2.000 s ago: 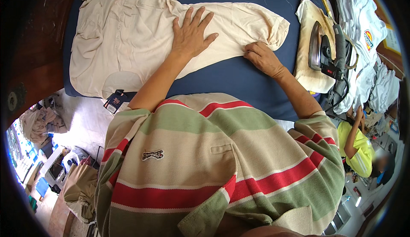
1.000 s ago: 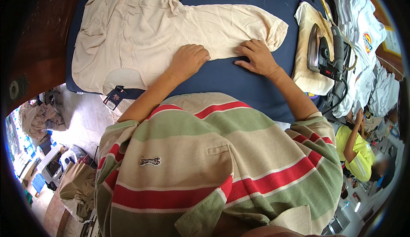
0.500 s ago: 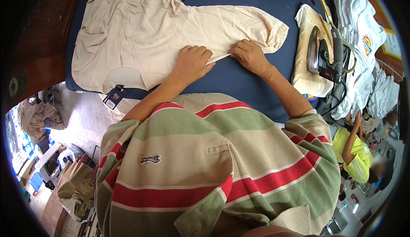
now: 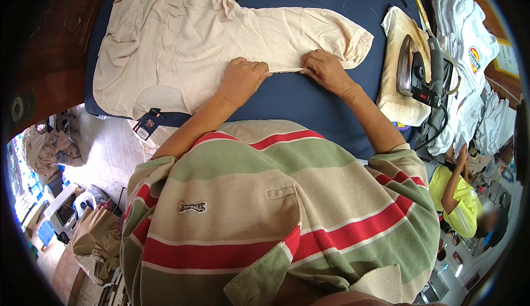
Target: The person irons a shirt using a handheld iron on a padded table, smoothing the fabric by hand and applying the iron to the sleeves and body.
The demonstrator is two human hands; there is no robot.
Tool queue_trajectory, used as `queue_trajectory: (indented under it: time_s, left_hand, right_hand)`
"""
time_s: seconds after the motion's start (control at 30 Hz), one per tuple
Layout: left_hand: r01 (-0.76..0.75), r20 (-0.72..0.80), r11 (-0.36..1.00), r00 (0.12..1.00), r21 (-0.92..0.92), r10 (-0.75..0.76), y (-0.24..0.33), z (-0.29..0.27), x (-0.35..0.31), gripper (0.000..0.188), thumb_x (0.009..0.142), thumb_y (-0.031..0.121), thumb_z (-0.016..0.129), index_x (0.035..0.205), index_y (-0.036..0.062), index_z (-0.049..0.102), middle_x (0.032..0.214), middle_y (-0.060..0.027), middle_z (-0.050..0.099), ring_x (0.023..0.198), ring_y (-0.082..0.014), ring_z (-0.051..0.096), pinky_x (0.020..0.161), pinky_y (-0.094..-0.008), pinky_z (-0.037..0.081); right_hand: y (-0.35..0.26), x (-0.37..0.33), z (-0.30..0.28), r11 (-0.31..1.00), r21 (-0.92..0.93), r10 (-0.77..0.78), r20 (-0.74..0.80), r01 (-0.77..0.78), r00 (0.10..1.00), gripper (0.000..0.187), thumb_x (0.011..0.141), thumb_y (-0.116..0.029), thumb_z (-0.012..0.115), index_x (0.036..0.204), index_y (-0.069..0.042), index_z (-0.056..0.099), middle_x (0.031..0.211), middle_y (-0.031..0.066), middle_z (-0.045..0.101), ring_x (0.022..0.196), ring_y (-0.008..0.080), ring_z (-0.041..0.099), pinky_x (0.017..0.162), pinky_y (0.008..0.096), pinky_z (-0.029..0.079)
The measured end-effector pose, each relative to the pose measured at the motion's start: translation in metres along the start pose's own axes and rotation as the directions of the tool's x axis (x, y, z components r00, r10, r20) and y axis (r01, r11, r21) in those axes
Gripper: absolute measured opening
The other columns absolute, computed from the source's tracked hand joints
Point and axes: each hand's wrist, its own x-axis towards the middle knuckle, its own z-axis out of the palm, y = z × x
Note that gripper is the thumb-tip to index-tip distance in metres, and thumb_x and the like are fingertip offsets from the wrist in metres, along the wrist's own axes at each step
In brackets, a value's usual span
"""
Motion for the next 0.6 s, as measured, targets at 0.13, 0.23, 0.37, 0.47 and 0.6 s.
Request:
queue_trajectory:
  time_s: [0.13,0.23,0.37,0.47,0.6]
  left_hand:
    - [-0.094,-0.061,0.996,0.994,0.003,0.094,0.002,-0.004,-0.006,0.016,0.082,0.024,0.061,0.077,0.0087,0.058,0.079,-0.007,0.062,0.072,-0.0258,0.058,0.073,-0.0354,0.042]
    - [-0.166,-0.159,0.982,0.971,0.085,0.178,0.009,-0.005,-0.026,0.013,0.081,0.022,0.061,0.083,0.0093,0.06,0.09,-0.0058,0.061,0.084,-0.0236,0.057,0.076,-0.0358,0.042]
    - [-0.006,-0.055,0.999,0.998,0.054,0.009,0.012,-0.007,-0.014,0.019,0.083,0.026,0.059,0.093,0.0092,0.061,0.108,-0.0042,0.058,0.101,-0.0235,0.053,0.088,-0.0418,0.039]
    - [0.178,-0.039,0.983,0.983,0.038,-0.177,-0.005,0.001,0.024,0.031,0.086,0.032,0.055,0.108,0.0105,0.057,0.125,-0.0046,0.05,0.118,-0.0246,0.044,0.096,-0.0474,0.033]
    - [0.265,-0.134,0.92,0.962,0.287,-0.236,-0.02,0.012,0.019,0.051,0.088,0.042,0.048,0.131,0.0153,0.043,0.142,-0.0059,0.035,0.132,-0.0259,0.028,0.101,-0.0542,0.025]
  right_hand:
    - [-0.001,-0.005,-0.002,0.996,-0.005,-0.084,-0.007,0.084,0.996,0.018,0.079,-0.018,0.064,0.079,-0.003,0.056,0.088,0.0094,0.058,0.082,0.0271,0.055,0.072,0.0364,0.046]
    - [-0.009,-0.009,-0.008,0.995,0.047,-0.084,-0.034,0.086,0.996,0.016,0.081,-0.017,0.062,0.083,-0.002,0.056,0.09,0.0124,0.058,0.084,0.0298,0.056,0.074,0.0372,0.046]
    - [-0.006,0.016,-0.009,0.979,0.129,0.187,-0.261,-0.158,0.947,0.014,0.08,-0.009,0.055,0.091,0.0,0.055,0.091,0.0172,0.057,0.086,0.0337,0.055,0.078,0.0414,0.045]
    - [0.014,0.052,-0.002,0.942,0.083,0.335,-0.289,-0.325,0.897,0.022,0.078,-0.007,0.052,0.099,-0.001,0.055,0.104,0.0148,0.055,0.097,0.0333,0.052,0.086,0.0415,0.042]
    - [0.045,0.045,0.02,0.857,-0.257,0.341,-0.366,-0.446,0.866,0.04,0.081,-0.02,0.049,0.118,-0.005,0.05,0.129,0.0142,0.045,0.121,0.0331,0.039,0.104,0.0435,0.028]
